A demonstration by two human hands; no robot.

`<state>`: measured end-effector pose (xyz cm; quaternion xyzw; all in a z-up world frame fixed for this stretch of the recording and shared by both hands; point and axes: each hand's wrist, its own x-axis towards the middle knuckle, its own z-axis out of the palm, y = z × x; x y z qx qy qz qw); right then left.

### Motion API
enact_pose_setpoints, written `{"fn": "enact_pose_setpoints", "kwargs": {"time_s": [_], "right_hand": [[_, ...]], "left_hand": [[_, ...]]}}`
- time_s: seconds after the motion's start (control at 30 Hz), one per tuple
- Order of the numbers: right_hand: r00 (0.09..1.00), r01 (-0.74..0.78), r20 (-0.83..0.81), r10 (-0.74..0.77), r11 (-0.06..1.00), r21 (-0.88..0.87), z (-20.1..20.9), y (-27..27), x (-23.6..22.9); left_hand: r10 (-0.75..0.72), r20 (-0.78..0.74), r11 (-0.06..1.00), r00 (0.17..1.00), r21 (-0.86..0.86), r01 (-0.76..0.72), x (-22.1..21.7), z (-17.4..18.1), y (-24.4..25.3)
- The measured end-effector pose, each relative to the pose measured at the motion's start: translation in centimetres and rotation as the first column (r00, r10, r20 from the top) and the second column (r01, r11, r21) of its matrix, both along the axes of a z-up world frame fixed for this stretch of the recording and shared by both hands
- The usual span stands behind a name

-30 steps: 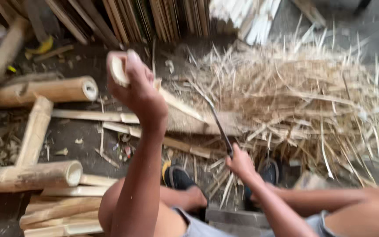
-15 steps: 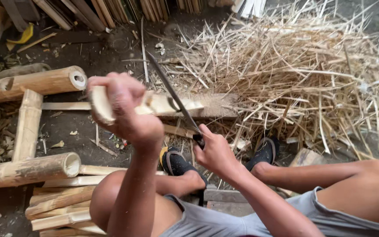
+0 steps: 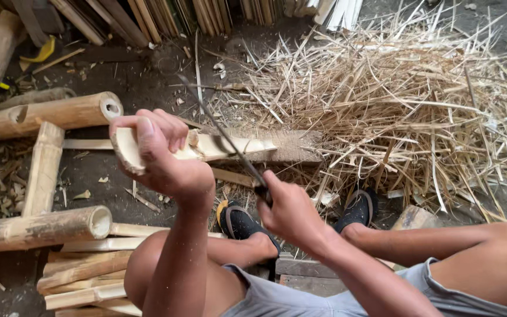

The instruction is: The person uses a knife to shave and smooth the surface of bamboo strips. They hold the bamboo against a wooden block and repeatedly scrape the knife along its length to remove thin layers.

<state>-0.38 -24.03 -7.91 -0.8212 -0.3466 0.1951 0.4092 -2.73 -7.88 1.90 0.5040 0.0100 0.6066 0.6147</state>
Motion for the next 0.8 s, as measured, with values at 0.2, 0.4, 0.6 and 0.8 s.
{"fn": "enact_pose_setpoints", "kwargs": {"time_s": [0.2, 0.4, 0.6, 0.8], "right_hand": [[0.987, 0.041, -0.13, -0.093, 0.934, -0.356, -6.8, 0.8, 3.0], [0.992, 0.024, -0.118, -0.041, 0.989, -0.147, -7.4, 0.3, 1.8], [0.995, 0.077, -0.051, -0.088, 0.98, -0.183, -10.6, 1.8, 3.2], [0.994, 0.035, -0.09, -0.067, 0.949, -0.314, -16.8, 1.3, 4.7]], "left_hand": [[0.162, -0.08, 0.984, 0.983, 0.092, -0.155, 0.4, 0.1, 0.9], [0.031, -0.033, 0.999, 0.999, -0.044, -0.032, 0.7, -0.4, 1.9], [0.048, -0.026, 0.999, 0.998, -0.007, -0.049, 1.1, -0.7, 3.3], [0.066, -0.012, 0.997, 0.998, -0.045, -0.066, -0.3, -0.2, 4.1]]}}
